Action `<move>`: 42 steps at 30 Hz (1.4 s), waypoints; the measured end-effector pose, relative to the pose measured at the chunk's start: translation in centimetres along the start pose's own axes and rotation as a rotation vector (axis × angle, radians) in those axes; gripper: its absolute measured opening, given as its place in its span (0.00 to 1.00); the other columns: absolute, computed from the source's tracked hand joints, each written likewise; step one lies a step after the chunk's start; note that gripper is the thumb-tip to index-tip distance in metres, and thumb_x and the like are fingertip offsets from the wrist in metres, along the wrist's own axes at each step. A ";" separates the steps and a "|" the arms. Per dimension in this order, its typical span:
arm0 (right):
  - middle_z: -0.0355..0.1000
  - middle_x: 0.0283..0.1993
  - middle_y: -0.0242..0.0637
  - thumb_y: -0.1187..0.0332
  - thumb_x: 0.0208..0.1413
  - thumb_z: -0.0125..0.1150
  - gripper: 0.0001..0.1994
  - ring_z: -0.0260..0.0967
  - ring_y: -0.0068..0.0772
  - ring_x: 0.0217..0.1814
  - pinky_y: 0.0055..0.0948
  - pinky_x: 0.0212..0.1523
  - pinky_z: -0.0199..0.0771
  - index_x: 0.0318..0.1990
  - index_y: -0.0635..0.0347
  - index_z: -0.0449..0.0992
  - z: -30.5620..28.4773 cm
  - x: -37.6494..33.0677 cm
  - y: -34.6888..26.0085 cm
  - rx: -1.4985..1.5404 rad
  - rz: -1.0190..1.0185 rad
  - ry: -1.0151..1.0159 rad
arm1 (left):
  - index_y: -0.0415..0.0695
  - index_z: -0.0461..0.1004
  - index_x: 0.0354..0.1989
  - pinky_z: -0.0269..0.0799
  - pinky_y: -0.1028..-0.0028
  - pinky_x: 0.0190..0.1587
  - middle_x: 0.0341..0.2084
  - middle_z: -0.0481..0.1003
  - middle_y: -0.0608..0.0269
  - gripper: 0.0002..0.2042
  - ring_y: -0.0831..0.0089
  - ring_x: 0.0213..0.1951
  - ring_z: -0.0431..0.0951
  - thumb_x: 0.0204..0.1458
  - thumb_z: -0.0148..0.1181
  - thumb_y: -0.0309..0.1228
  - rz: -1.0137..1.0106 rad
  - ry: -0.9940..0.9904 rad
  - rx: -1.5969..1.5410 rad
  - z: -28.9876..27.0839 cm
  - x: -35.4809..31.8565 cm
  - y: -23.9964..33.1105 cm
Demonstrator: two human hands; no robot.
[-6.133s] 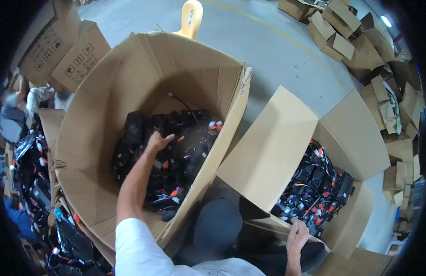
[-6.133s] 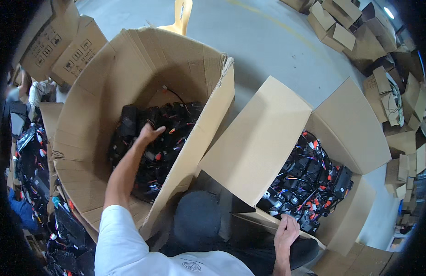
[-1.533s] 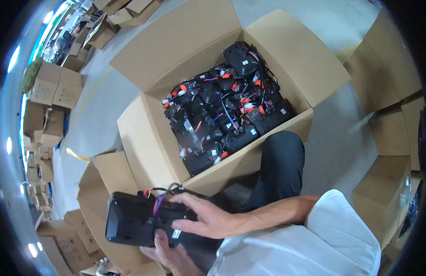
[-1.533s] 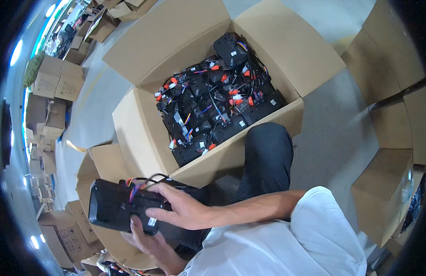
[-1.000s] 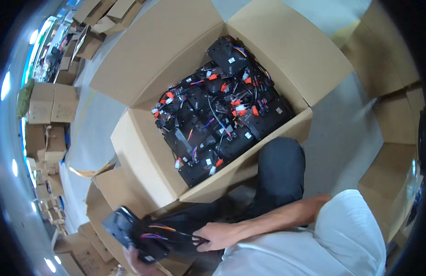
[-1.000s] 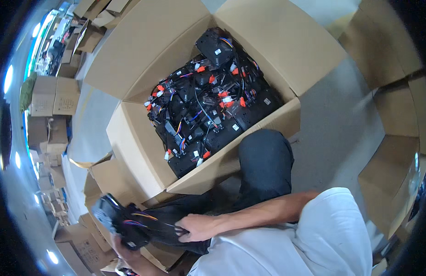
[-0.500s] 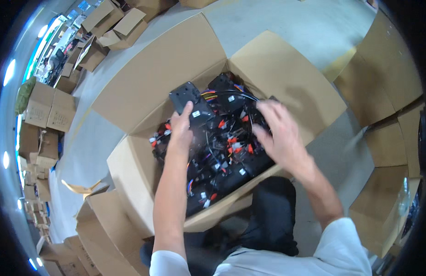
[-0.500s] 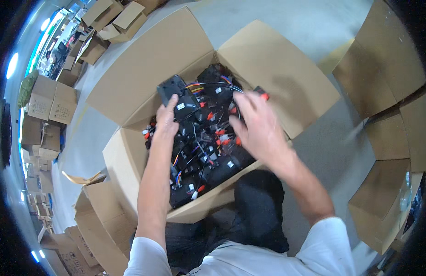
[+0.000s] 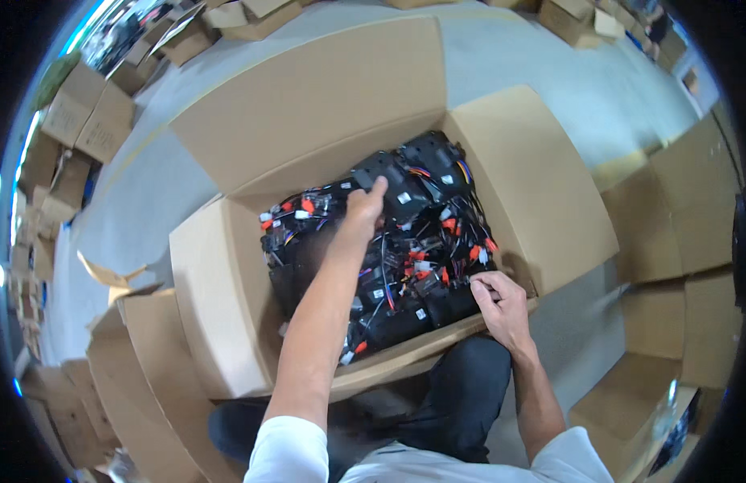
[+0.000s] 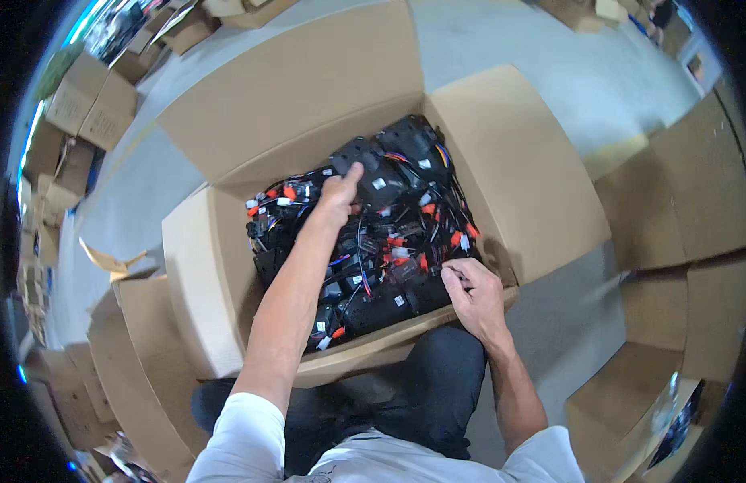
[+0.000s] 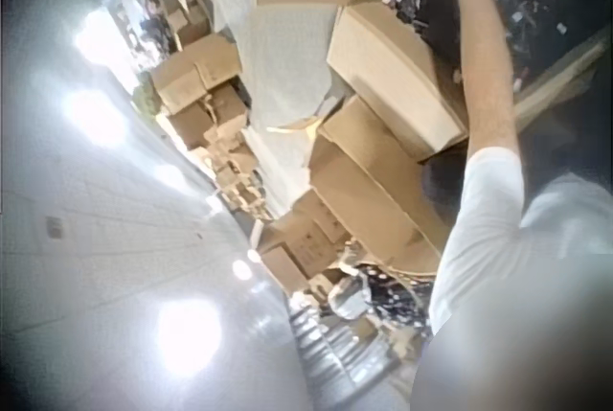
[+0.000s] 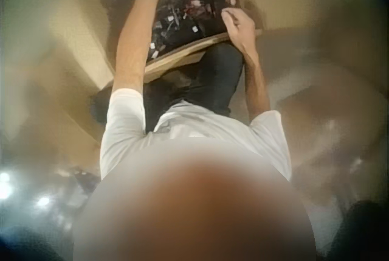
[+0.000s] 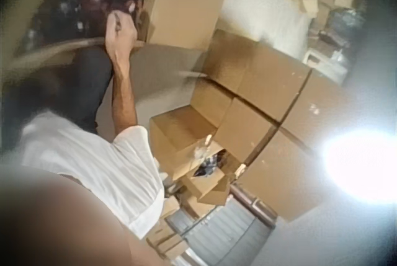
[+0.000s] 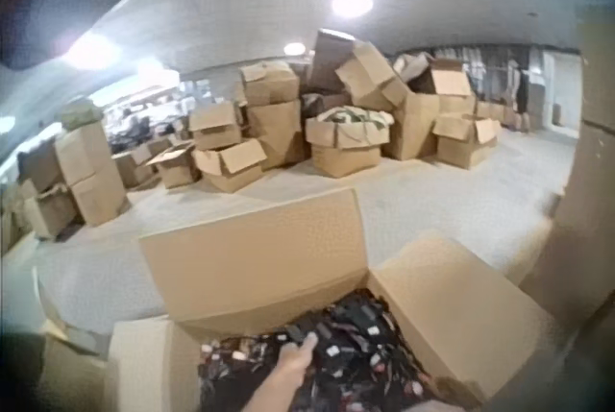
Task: The person transfers electronic devices with wiring harnesses from one cardboard box into another cardboard box by hand, and then folds the flaps of the box closed.
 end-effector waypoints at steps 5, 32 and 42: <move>0.89 0.46 0.43 0.66 0.77 0.71 0.12 0.87 0.34 0.47 0.35 0.55 0.87 0.55 0.65 0.91 6.3 -0.1 -4.1 -0.211 -0.105 -0.019 | 0.28 0.89 0.53 0.84 0.47 0.68 0.55 0.88 0.27 0.37 0.37 0.63 0.89 0.73 0.63 0.61 0.100 0.301 0.402 -7.7 -1.8 4.9; 0.87 0.36 0.38 0.60 0.78 0.70 0.17 0.85 0.26 0.36 0.28 0.38 0.87 0.47 0.70 0.89 15.9 -3.5 0.3 -0.450 0.177 -0.373 | 0.35 0.86 0.60 0.83 0.45 0.65 0.63 0.84 0.34 0.33 0.36 0.65 0.84 0.64 0.79 0.55 0.011 0.849 0.560 -94.5 -35.3 -45.8; 0.86 0.32 0.36 0.60 0.77 0.71 0.18 0.84 0.24 0.33 0.26 0.35 0.83 0.42 0.69 0.89 18.5 -3.8 -0.1 -0.465 0.143 -0.395 | 0.45 0.85 0.52 0.84 0.40 0.57 0.49 0.86 0.51 0.13 0.43 0.61 0.84 0.64 0.73 0.36 0.055 0.949 1.025 -90.3 -32.2 -44.8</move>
Point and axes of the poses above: each hand's wrist, its own x-axis towards the middle knuckle, its own z-axis out of the palm, y = z × x, the point moved 8 cm from there along x, towards the middle knuckle
